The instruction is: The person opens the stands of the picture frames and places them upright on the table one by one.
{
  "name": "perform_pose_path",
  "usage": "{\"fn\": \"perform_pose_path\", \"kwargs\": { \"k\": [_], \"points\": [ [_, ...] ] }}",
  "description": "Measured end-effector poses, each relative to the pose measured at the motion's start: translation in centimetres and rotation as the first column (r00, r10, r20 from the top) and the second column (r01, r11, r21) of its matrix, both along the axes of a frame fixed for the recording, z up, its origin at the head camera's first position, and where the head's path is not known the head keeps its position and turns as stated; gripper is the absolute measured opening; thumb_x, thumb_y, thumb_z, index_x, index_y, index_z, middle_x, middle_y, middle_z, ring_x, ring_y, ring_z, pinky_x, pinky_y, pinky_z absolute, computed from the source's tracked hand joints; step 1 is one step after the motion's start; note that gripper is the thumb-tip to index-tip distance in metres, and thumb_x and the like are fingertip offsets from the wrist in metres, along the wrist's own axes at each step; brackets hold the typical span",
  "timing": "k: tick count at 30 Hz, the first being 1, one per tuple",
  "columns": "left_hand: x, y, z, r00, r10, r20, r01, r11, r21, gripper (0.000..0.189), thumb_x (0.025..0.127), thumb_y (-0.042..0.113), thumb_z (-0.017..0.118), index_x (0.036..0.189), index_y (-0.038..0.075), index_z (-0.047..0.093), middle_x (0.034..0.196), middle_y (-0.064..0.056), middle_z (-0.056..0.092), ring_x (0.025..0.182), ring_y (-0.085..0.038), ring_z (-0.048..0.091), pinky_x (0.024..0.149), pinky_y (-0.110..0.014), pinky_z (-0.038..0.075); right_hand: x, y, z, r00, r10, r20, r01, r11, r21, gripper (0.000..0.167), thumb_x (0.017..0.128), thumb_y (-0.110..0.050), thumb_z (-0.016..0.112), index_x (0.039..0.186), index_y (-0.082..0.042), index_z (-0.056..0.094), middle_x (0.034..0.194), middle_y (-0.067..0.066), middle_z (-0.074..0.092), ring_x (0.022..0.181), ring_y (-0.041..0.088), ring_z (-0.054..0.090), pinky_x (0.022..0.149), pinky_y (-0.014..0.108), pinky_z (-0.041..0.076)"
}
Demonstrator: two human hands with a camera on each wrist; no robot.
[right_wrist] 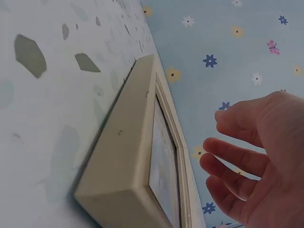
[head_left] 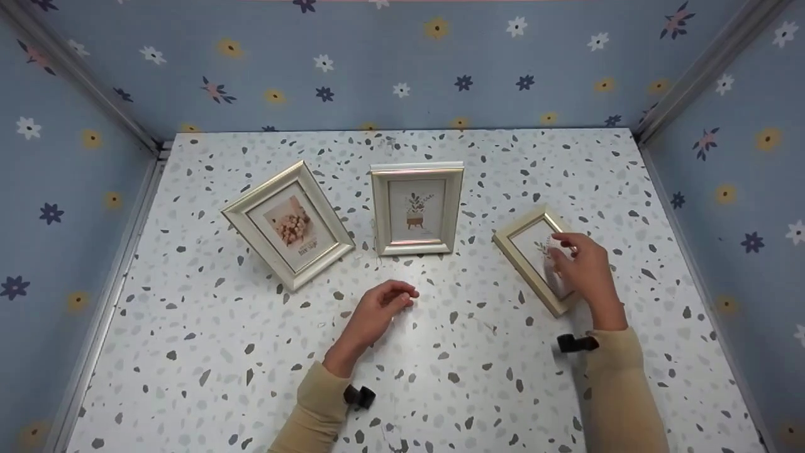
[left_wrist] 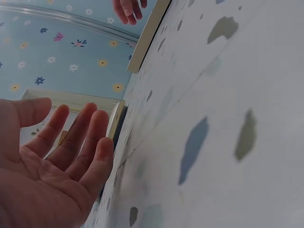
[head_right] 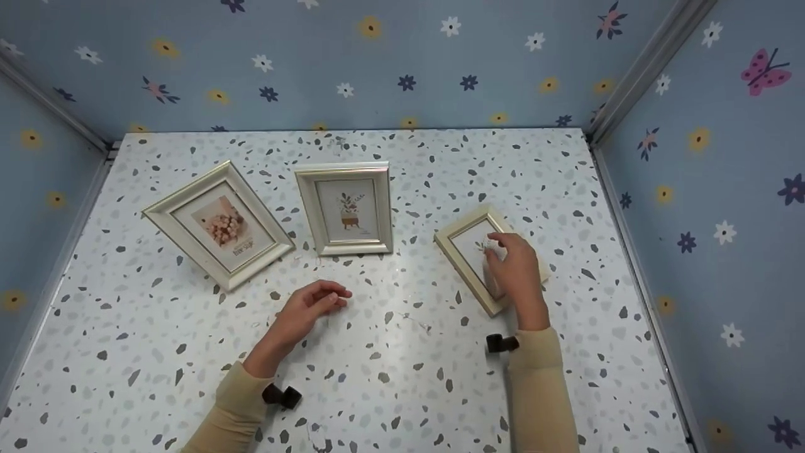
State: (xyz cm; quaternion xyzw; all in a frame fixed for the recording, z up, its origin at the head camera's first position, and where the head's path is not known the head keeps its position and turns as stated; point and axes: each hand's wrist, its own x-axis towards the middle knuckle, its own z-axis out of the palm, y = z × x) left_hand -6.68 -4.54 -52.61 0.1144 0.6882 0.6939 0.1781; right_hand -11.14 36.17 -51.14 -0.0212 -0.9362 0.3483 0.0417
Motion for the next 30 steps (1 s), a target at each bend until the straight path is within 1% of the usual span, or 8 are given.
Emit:
{"fn": "perform_pose_path", "kwargs": {
  "k": [3, 6, 9, 13, 17, 22, 26, 30],
  "points": [
    [-0.1, 0.1, -1.2, 1.0, -0.019, 0.003, 0.019, 0.999, -0.034, 0.024, 0.104, 0.012, 0.055, 0.12, -0.004, 0.063, 0.117, -0.018, 0.066, 0.108, -0.037, 0.062, 0.095, -0.052, 0.047, -1.4, 0.4, 0.3, 1.0, -0.003, 0.021, 0.003, 1.0, 0.017, 0.033, 0.098, -0.012, 0.062, 0.129, 0.001, 0.062, 0.125, 0.024, 0.06, 0.113, 0.04, 0.058, 0.091, 0.054, 0.049],
    [-0.2, 0.2, -2.4, 0.999, -0.036, 0.015, 0.037, 0.997, -0.074, 0.024, 0.103, 0.018, 0.057, 0.12, 0.003, 0.065, 0.117, -0.012, 0.067, 0.107, -0.028, 0.064, 0.092, -0.044, 0.049, -3.0, 0.5, 0.6, 0.999, -0.016, 0.039, 0.015, 0.999, 0.03, 0.034, 0.099, -0.011, 0.061, 0.13, 0.001, 0.061, 0.126, 0.025, 0.059, 0.114, 0.04, 0.057, 0.091, 0.055, 0.048],
    [-0.1, 0.4, -2.4, 0.997, -0.073, 0.025, 0.075, 0.993, -0.094, 0.026, 0.103, 0.02, 0.056, 0.121, 0.003, 0.064, 0.116, -0.011, 0.068, 0.105, -0.026, 0.064, 0.089, -0.038, 0.05, -4.6, 0.5, 0.5, 0.999, -0.016, 0.048, 0.014, 0.999, 0.036, 0.034, 0.099, -0.011, 0.06, 0.131, 0.002, 0.061, 0.127, 0.025, 0.058, 0.117, 0.041, 0.054, 0.094, 0.056, 0.045],
    [0.2, 0.8, -2.6, 0.991, -0.129, 0.019, 0.13, 0.987, -0.092, 0.027, 0.104, 0.019, 0.055, 0.122, 0.001, 0.064, 0.117, -0.014, 0.067, 0.104, -0.028, 0.064, 0.087, -0.031, 0.05, -6.4, 0.6, 0.0, 0.997, -0.023, 0.069, 0.021, 0.999, 0.029, 0.036, 0.1, -0.015, 0.059, 0.132, 0.001, 0.059, 0.128, 0.024, 0.058, 0.118, 0.039, 0.053, 0.096, 0.054, 0.044],
    [0.4, 1.1, -2.5, 0.989, -0.146, 0.031, 0.148, 0.985, -0.085, 0.025, 0.103, 0.017, 0.056, 0.121, 0.002, 0.065, 0.116, -0.016, 0.066, 0.103, -0.032, 0.063, 0.083, -0.027, 0.048, -7.8, 0.9, -0.7, 0.993, -0.028, 0.114, 0.024, 0.999, 0.041, 0.041, 0.101, -0.016, 0.059, 0.139, -0.002, 0.054, 0.134, 0.021, 0.054, 0.123, 0.037, 0.05, 0.101, 0.053, 0.041],
    [0.7, 1.2, -2.3, 0.987, -0.146, 0.074, 0.151, 0.985, -0.077, 0.024, 0.103, 0.016, 0.056, 0.121, 0.002, 0.064, 0.116, -0.018, 0.066, 0.104, -0.035, 0.061, 0.083, -0.03, 0.049, -9.2, 1.0, -1.2, 0.978, 0.008, 0.21, -0.021, 0.998, 0.058, 0.048, 0.1, -0.013, 0.059, 0.146, -0.005, 0.047, 0.141, 0.021, 0.048, 0.129, 0.037, 0.046, 0.106, 0.053, 0.038],
    [0.8, 1.2, -2.3, 0.985, -0.15, 0.085, 0.156, 0.985, -0.068, 0.025, 0.104, 0.015, 0.055, 0.122, 0.001, 0.064, 0.117, -0.018, 0.066, 0.105, -0.036, 0.061, 0.084, -0.035, 0.049, -10.1, 1.1, -1.2, 0.963, 0.051, 0.264, -0.073, 0.995, 0.074, 0.048, 0.101, -0.013, 0.058, 0.147, -0.005, 0.047, 0.143, 0.022, 0.047, 0.134, 0.039, 0.041, 0.111, 0.054, 0.032],
    [0.9, 1.3, -2.4, 0.984, -0.154, 0.089, 0.161, 0.984, -0.08, 0.025, 0.104, 0.018, 0.054, 0.121, 0.003, 0.064, 0.116, -0.017, 0.066, 0.104, -0.033, 0.062, 0.084, -0.035, 0.049, -10.8, 1.3, -1.0, 0.943, 0.09, 0.32, -0.132, 0.985, 0.111, 0.046, 0.101, -0.011, 0.058, 0.146, -0.005, 0.048, 0.142, 0.022, 0.045, 0.134, 0.04, 0.039, 0.113, 0.054, 0.028]
  ]
}}
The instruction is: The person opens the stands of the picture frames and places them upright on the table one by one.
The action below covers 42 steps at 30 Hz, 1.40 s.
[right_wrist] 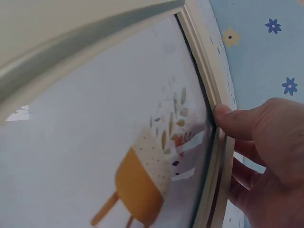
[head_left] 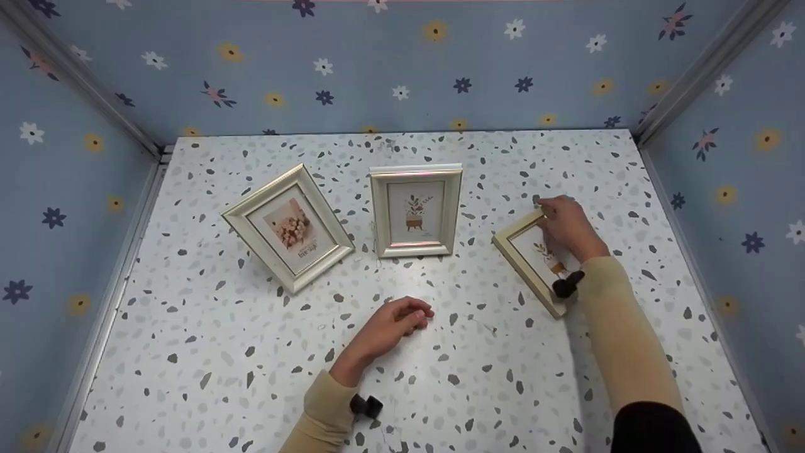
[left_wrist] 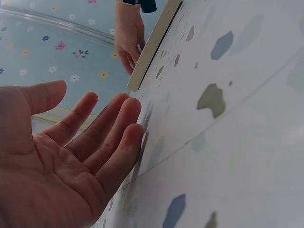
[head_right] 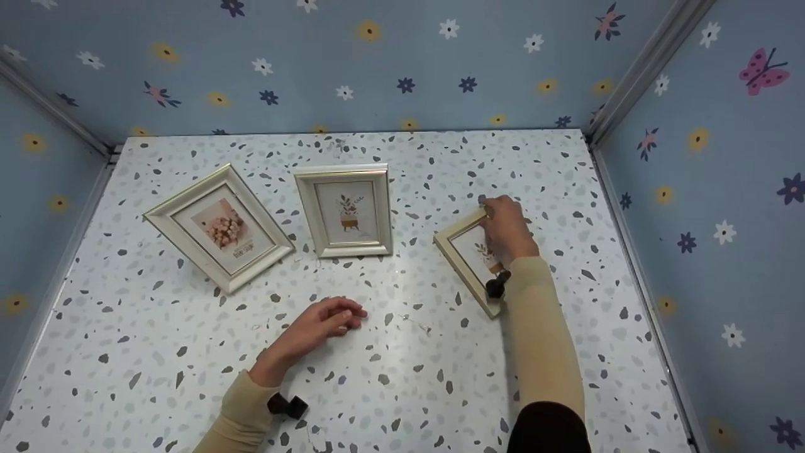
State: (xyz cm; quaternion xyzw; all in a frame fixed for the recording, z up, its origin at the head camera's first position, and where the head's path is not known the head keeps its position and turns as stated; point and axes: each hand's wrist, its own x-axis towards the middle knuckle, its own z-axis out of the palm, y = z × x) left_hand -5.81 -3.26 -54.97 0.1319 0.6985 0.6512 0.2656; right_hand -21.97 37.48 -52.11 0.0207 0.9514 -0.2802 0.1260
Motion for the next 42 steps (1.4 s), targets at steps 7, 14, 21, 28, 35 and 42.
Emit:
{"fn": "perform_pose_path", "kwargs": {
  "k": [7, 14, 21, 28, 35, 42],
  "points": [
    [-0.2, -0.2, 0.0, 1.0, 0.002, 0.004, -0.002, 1.0, -0.016, 0.024, 0.104, 0.018, 0.054, 0.12, 0.003, 0.064, 0.117, -0.014, 0.067, 0.103, -0.03, 0.063, 0.084, -0.035, 0.051, -0.8, 0.4, 0.8, 0.996, 0.079, 0.036, -0.08, 0.996, 0.042, 0.033, 0.103, -0.008, 0.054, 0.135, -0.003, 0.057, 0.129, 0.023, 0.046, 0.122, 0.04, 0.044, 0.105, 0.059, 0.034],
    [-0.8, -0.5, 0.3, 1.0, 0.021, 0.0, -0.021, 1.0, -0.002, 0.024, 0.104, 0.018, 0.054, 0.118, 0.001, 0.064, 0.114, -0.02, 0.065, 0.101, -0.035, 0.062, 0.083, -0.043, 0.052, -1.2, 0.3, 1.9, 0.989, 0.097, 0.111, -0.109, 0.988, 0.112, 0.032, 0.101, -0.011, 0.058, 0.133, -0.011, 0.058, 0.131, 0.018, 0.045, 0.126, 0.039, 0.039, 0.105, 0.063, 0.032],
    [-0.9, -0.8, 0.3, 0.999, 0.051, 0.011, -0.051, 0.999, 0.007, 0.023, 0.104, 0.017, 0.054, 0.118, 0.0, 0.063, 0.114, -0.019, 0.065, 0.102, -0.036, 0.062, 0.084, -0.045, 0.052, -1.3, 0.0, 2.3, 0.988, 0.091, 0.128, -0.109, 0.984, 0.144, 0.036, 0.097, -0.007, 0.064, 0.133, -0.012, 0.061, 0.134, 0.018, 0.044, 0.128, 0.039, 0.038, 0.105, 0.064, 0.033],
    [-0.6, -1.1, -0.1, 0.998, 0.037, 0.043, -0.037, 0.999, -0.001, 0.026, 0.105, 0.013, 0.05, 0.121, -0.005, 0.06, 0.118, -0.022, 0.064, 0.106, -0.04, 0.061, 0.088, -0.051, 0.05, -0.4, 0.1, 1.6, 0.98, 0.169, 0.108, -0.183, 0.973, 0.14, 0.035, 0.097, -0.009, 0.065, 0.132, -0.008, 0.061, 0.139, 0.022, 0.046, 0.131, 0.043, 0.04, 0.107, 0.062, 0.032],
    [-0.6, -2.0, 1.8, 0.996, 0.065, 0.053, -0.065, 0.998, -0.001, 0.027, 0.105, 0.012, 0.051, 0.121, -0.008, 0.058, 0.119, -0.026, 0.063, 0.108, -0.043, 0.059, 0.091, -0.054, 0.048, 1.2, 0.8, 3.2, 0.985, 0.166, 0.05, -0.166, 0.986, -0.002, 0.035, 0.102, -0.012, 0.058, 0.136, -0.007, 0.052, 0.135, 0.023, 0.053, 0.124, 0.041, 0.05, 0.098, 0.059, 0.041],
    [-1.6, -3.3, -0.2, 0.992, 0.126, 0.024, -0.126, 0.992, -0.017, 0.027, 0.105, 0.012, 0.05, 0.123, -0.007, 0.059, 0.118, -0.026, 0.063, 0.107, -0.042, 0.06, 0.09, -0.053, 0.049, 3.8, 2.5, 4.9, 0.999, -0.034, -0.032, 0.026, 0.977, -0.214, 0.039, 0.099, -0.021, 0.065, 0.134, -0.009, 0.055, 0.133, 0.017, 0.054, 0.111, 0.032, 0.057, 0.085, 0.044, 0.049]
  ]
}}
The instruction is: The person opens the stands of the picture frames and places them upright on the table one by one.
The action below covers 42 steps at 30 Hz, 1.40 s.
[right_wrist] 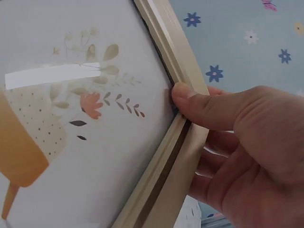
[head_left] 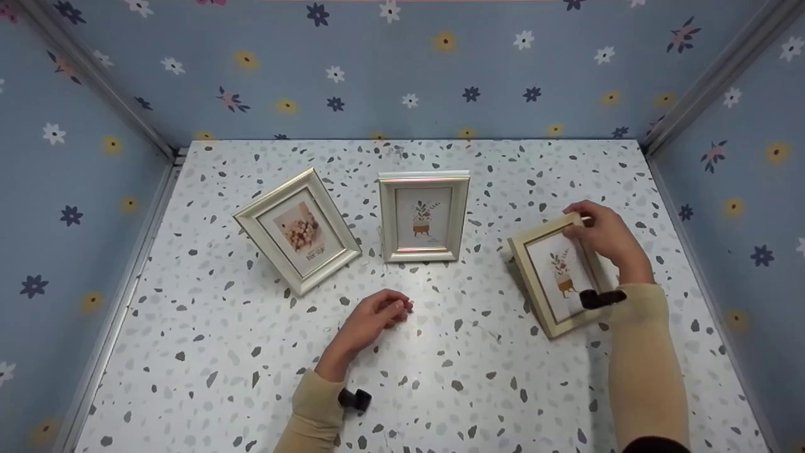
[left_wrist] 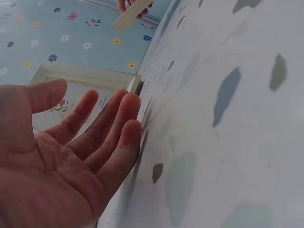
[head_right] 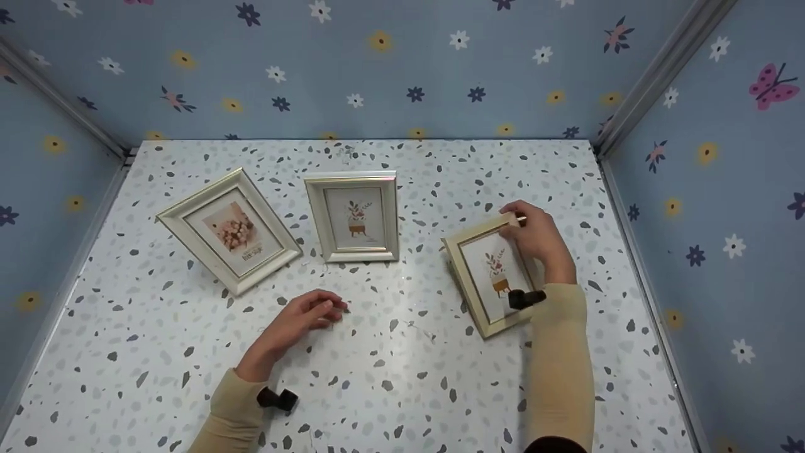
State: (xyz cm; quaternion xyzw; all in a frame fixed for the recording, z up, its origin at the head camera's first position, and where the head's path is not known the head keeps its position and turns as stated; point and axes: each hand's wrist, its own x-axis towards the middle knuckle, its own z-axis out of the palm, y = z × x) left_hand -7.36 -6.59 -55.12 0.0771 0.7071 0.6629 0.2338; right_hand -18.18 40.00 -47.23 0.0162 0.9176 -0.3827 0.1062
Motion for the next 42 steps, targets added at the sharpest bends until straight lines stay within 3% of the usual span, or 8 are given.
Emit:
{"fn": "perform_pose_path", "kwargs": {
  "k": [7, 13, 15, 21, 30, 35, 37, 42],
  "points": [
    [0.0, -1.4, 0.2, 0.997, 0.078, -0.004, -0.078, 0.997, -0.023, 0.031, 0.105, 0.02, 0.053, 0.124, -0.004, 0.06, 0.117, -0.02, 0.066, 0.105, -0.033, 0.064, 0.088, -0.044, 0.052, 2.5, 0.7, 0.3, 0.984, -0.14, -0.112, 0.122, 0.981, -0.152, 0.045, 0.097, -0.039, 0.063, 0.13, -0.009, 0.063, 0.122, 0.009, 0.06, 0.098, 0.015, 0.063, 0.076, 0.025, 0.05],
    [-0.1, -2.6, 0.3, 0.99, 0.138, 0.01, -0.137, 0.99, -0.033, 0.028, 0.105, 0.018, 0.052, 0.123, -0.001, 0.061, 0.118, -0.017, 0.066, 0.107, -0.03, 0.063, 0.091, -0.043, 0.05, 4.2, 1.0, 0.5, 0.967, -0.223, -0.123, 0.17, 0.925, -0.341, 0.041, 0.095, -0.032, 0.067, 0.126, -0.005, 0.065, 0.114, 0.0, 0.064, 0.1, 0.009, 0.064, 0.08, 0.02, 0.051],
    [-0.1, -3.0, 0.4, 0.987, 0.158, 0.024, -0.157, 0.987, -0.025, 0.027, 0.105, 0.017, 0.052, 0.123, -0.001, 0.061, 0.12, -0.017, 0.065, 0.109, -0.03, 0.062, 0.094, -0.044, 0.049, 4.5, 1.1, 0.4, 0.96, -0.246, -0.133, 0.16, 0.874, -0.459, 0.036, 0.095, -0.023, 0.069, 0.123, -0.001, 0.065, 0.111, 0.0, 0.066, 0.1, 0.01, 0.065, 0.081, 0.019, 0.052],
    [-0.3, -3.7, 0.8, 0.98, 0.195, 0.029, -0.194, 0.98, -0.041, 0.028, 0.105, 0.019, 0.053, 0.125, 0.0, 0.061, 0.119, -0.014, 0.066, 0.109, -0.029, 0.062, 0.096, -0.044, 0.048, 5.3, 1.0, 0.2, 0.927, -0.344, -0.151, 0.124, 0.66, -0.741, 0.023, 0.093, -0.001, 0.068, 0.113, 0.009, 0.066, 0.102, 0.006, 0.067, 0.091, 0.016, 0.068, 0.075, 0.024, 0.056],
    [-0.7, -5.1, 1.3, 0.963, 0.269, 0.001, -0.268, 0.961, -0.073, 0.025, 0.105, 0.021, 0.053, 0.123, 0.006, 0.063, 0.12, -0.011, 0.066, 0.109, -0.028, 0.063, 0.085, -0.045, 0.051, 6.2, -0.2, 0.5, 0.855, -0.488, -0.173, 0.15, 0.553, -0.82, 0.021, 0.091, 0.004, 0.068, 0.109, 0.013, 0.066, 0.099, 0.012, 0.064, 0.084, 0.018, 0.068, 0.068, 0.025, 0.057],
    [-0.7, -5.2, 1.1, 0.954, 0.298, -0.026, -0.299, 0.952, -0.067, 0.024, 0.105, 0.017, 0.053, 0.121, 0.003, 0.063, 0.12, -0.013, 0.066, 0.112, -0.029, 0.061, 0.091, -0.048, 0.049, 6.9, -1.1, 0.7, 0.813, -0.549, -0.194, 0.069, 0.421, -0.905, 0.018, 0.089, 0.007, 0.068, 0.105, 0.016, 0.066, 0.095, 0.016, 0.063, 0.078, 0.021, 0.067, 0.064, 0.027, 0.056],
    [-0.7, -5.1, 1.0, 0.951, 0.309, -0.03, -0.31, 0.949, -0.064, 0.024, 0.105, 0.014, 0.053, 0.121, 0.0, 0.063, 0.12, -0.015, 0.066, 0.112, -0.031, 0.061, 0.094, -0.051, 0.048, 7.2, -1.5, 0.7, 0.81, -0.549, -0.206, 0.005, 0.357, -0.934, 0.017, 0.089, 0.008, 0.066, 0.104, 0.017, 0.065, 0.095, 0.017, 0.063, 0.079, 0.022, 0.066, 0.066, 0.028, 0.056],
    [-0.8, -4.6, 0.9, 0.94, 0.338, -0.041, -0.339, 0.94, -0.028, 0.023, 0.104, 0.007, 0.051, 0.12, -0.006, 0.061, 0.118, -0.02, 0.065, 0.113, -0.037, 0.059, 0.099, -0.056, 0.043, 7.8, -2.2, 0.7, 0.821, -0.497, -0.281, -0.167, 0.262, -0.951, 0.016, 0.088, 0.011, 0.064, 0.103, 0.018, 0.064, 0.099, 0.019, 0.066, 0.086, 0.025, 0.066, 0.073, 0.03, 0.055]
  ]
}}
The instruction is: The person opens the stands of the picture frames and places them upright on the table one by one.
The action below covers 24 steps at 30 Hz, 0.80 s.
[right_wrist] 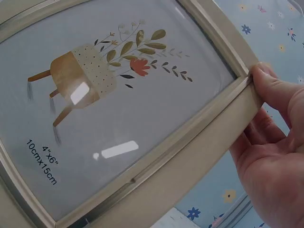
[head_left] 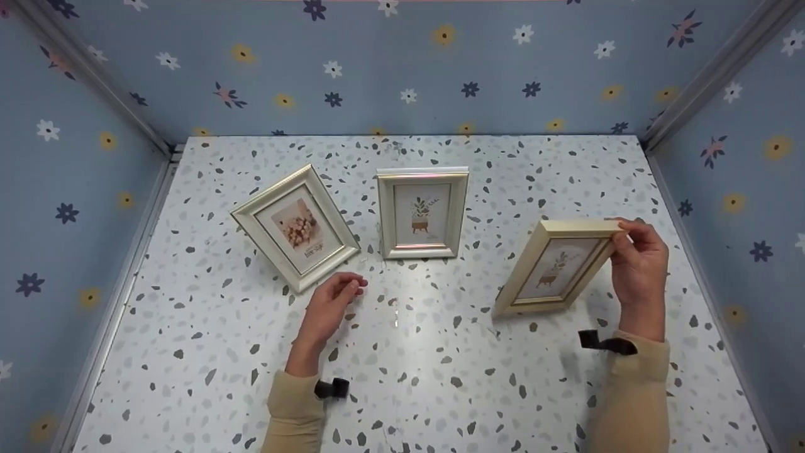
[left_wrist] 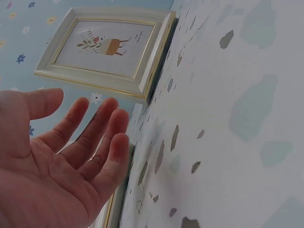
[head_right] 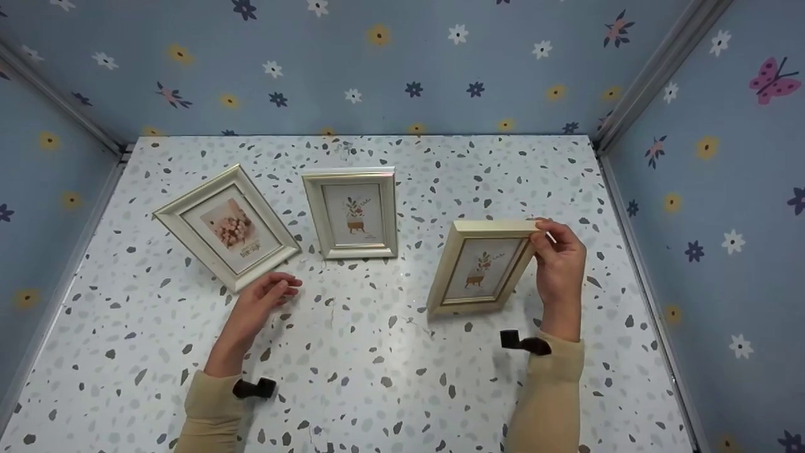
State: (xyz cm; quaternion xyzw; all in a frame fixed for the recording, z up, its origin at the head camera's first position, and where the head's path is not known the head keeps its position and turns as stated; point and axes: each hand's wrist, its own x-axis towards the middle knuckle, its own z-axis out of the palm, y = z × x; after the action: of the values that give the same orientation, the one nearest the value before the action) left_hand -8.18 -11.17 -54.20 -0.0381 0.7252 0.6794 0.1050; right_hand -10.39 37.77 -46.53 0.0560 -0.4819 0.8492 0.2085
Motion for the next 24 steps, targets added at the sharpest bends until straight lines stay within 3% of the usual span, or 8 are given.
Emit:
{"fn": "perform_pose_path", "kwargs": {
  "k": [5, 12, 19, 24],
  "points": [
    [0.0, 0.8, 0.2, 0.999, -0.025, -0.04, 0.025, 1.0, 0.014, 0.022, 0.104, 0.009, 0.054, 0.118, -0.006, 0.062, 0.114, -0.017, 0.067, 0.109, -0.035, 0.061, 0.098, -0.053, 0.045, 0.3, -1.0, -0.4, 0.982, 0.128, -0.136, -0.143, 0.985, -0.101, 0.013, 0.086, 0.012, 0.066, 0.098, 0.018, 0.063, 0.105, 0.024, 0.067, 0.092, 0.028, 0.065, 0.076, 0.031, 0.055],
    [-0.2, 1.7, 0.7, 0.994, -0.098, -0.043, 0.099, 0.994, 0.036, 0.027, 0.105, 0.016, 0.053, 0.121, -0.004, 0.06, 0.111, -0.012, 0.068, 0.104, -0.031, 0.064, 0.095, -0.052, 0.045, 0.2, -2.8, -1.3, 0.934, 0.273, -0.231, -0.32, 0.926, -0.201, 0.011, 0.086, 0.015, 0.064, 0.096, 0.018, 0.061, 0.107, 0.028, 0.065, 0.094, 0.032, 0.065, 0.078, 0.036, 0.055],
    [0.7, 2.9, 4.6, 0.99, -0.136, -0.048, 0.141, 0.984, 0.108, 0.019, 0.104, 0.006, 0.05, 0.116, -0.004, 0.061, 0.103, -0.025, 0.067, 0.105, -0.053, 0.056, 0.098, -0.062, 0.041, -0.2, -5.0, -2.1, 0.916, 0.324, -0.238, -0.382, 0.887, -0.26, 0.01, 0.091, 0.014, 0.058, 0.101, 0.014, 0.062, 0.109, 0.028, 0.063, 0.094, 0.038, 0.064, 0.084, 0.041, 0.054],
    [1.1, 4.3, 4.8, 0.974, -0.213, -0.073, 0.219, 0.972, 0.087, 0.019, 0.104, 0.005, 0.051, 0.117, -0.005, 0.061, 0.1, -0.025, 0.066, 0.103, -0.051, 0.058, 0.096, -0.062, 0.043, -0.3, -6.6, -2.7, 0.902, 0.36, -0.237, -0.422, 0.85, -0.316, 0.013, 0.096, 0.01, 0.053, 0.105, 0.011, 0.063, 0.112, 0.027, 0.061, 0.098, 0.038, 0.063, 0.091, 0.042, 0.052]
  ]
}}
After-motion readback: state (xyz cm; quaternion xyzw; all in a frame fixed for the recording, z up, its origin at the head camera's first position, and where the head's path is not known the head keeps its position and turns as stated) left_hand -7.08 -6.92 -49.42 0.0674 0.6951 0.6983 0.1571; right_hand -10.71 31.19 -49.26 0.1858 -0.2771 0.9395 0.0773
